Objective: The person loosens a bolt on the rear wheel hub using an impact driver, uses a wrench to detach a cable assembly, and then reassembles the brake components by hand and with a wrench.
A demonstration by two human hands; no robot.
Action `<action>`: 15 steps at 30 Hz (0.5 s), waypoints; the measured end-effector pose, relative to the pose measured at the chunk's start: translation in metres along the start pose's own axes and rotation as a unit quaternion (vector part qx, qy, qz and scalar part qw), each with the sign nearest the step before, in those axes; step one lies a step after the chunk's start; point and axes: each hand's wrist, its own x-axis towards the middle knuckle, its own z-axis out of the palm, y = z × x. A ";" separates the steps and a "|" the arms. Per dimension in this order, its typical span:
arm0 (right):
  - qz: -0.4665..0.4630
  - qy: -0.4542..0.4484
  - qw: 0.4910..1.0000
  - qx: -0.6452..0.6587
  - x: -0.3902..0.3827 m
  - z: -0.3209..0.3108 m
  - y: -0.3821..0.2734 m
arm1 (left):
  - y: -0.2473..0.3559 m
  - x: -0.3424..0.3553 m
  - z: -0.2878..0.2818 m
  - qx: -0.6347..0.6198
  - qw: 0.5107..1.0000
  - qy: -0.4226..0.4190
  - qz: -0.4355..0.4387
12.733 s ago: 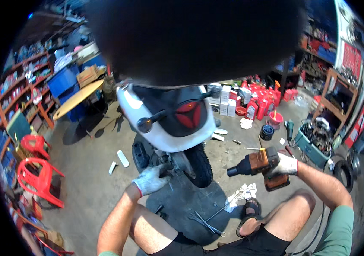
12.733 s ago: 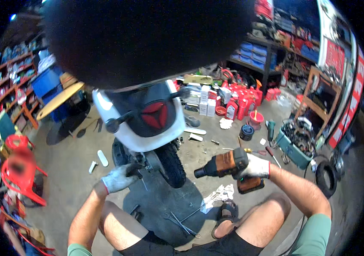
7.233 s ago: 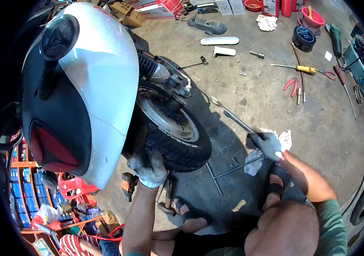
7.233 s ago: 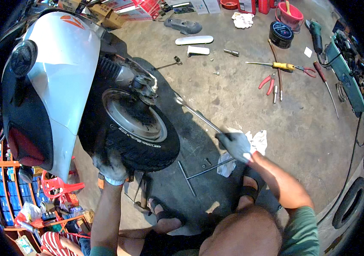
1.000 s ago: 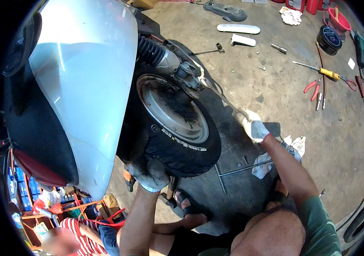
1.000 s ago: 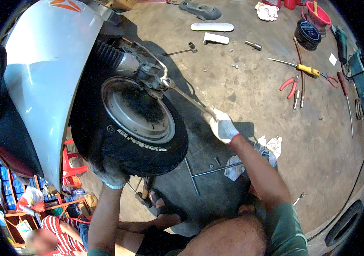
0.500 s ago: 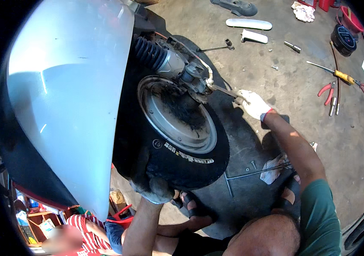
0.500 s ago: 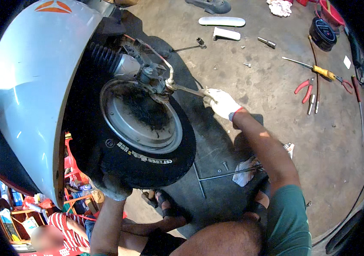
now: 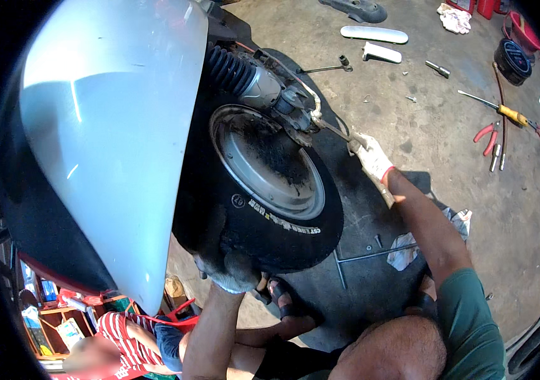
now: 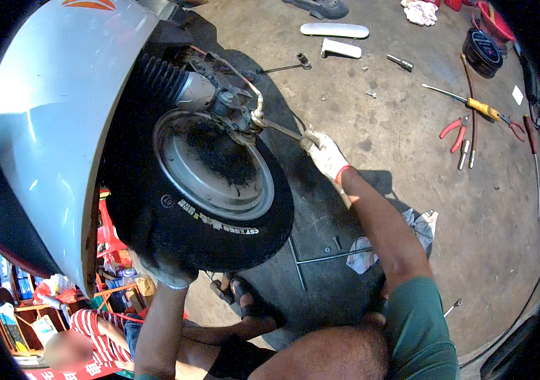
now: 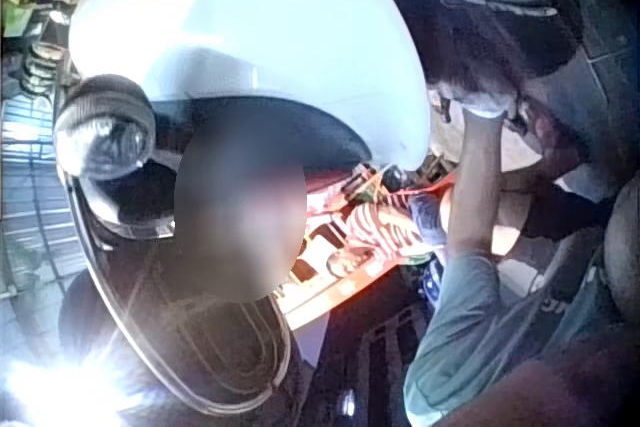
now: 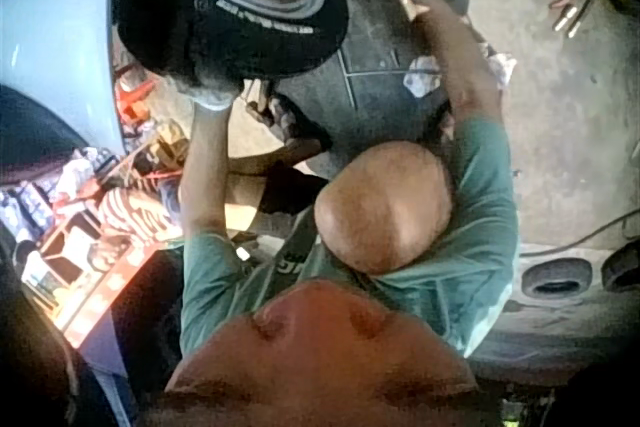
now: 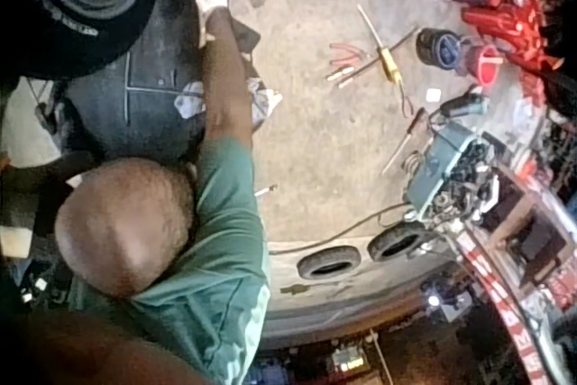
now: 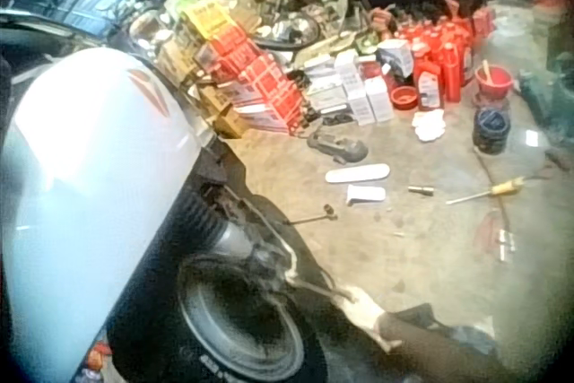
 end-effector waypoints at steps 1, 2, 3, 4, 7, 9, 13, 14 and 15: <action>-0.008 0.021 1.000 -0.009 -0.001 0.003 -0.002 | -0.001 -0.001 -0.001 -0.001 1.000 0.002 -0.003; 0.002 0.033 0.999 -0.017 -0.008 0.004 -0.003 | 0.000 -0.002 -0.001 -0.003 1.000 0.004 -0.008; 0.011 0.046 0.999 -0.024 -0.017 0.008 -0.014 | -0.002 -0.003 -0.001 -0.008 1.000 0.008 -0.017; 0.020 0.059 0.997 -0.033 -0.022 0.006 -0.025 | -0.003 -0.001 -0.001 -0.010 1.000 0.012 -0.023; 0.126 0.026 0.987 0.097 -0.053 -0.005 -0.045 | -0.011 -0.002 0.001 0.017 1.000 -0.012 -0.012; 0.213 0.061 0.974 0.056 -0.076 -0.002 -0.058 | -0.017 -0.002 -0.002 0.022 0.999 -0.026 -0.001; 0.252 0.029 0.965 -0.061 -0.124 -0.017 -0.147 | -0.014 -0.010 -0.008 -0.013 1.000 0.003 -0.004; 0.235 0.029 0.968 -0.083 -0.125 -0.022 -0.146 | -0.007 -0.005 -0.001 -0.047 0.999 0.013 -0.012; 0.219 0.026 0.970 -0.103 -0.125 -0.026 -0.142 | -0.003 0.001 0.003 -0.079 0.996 0.021 -0.022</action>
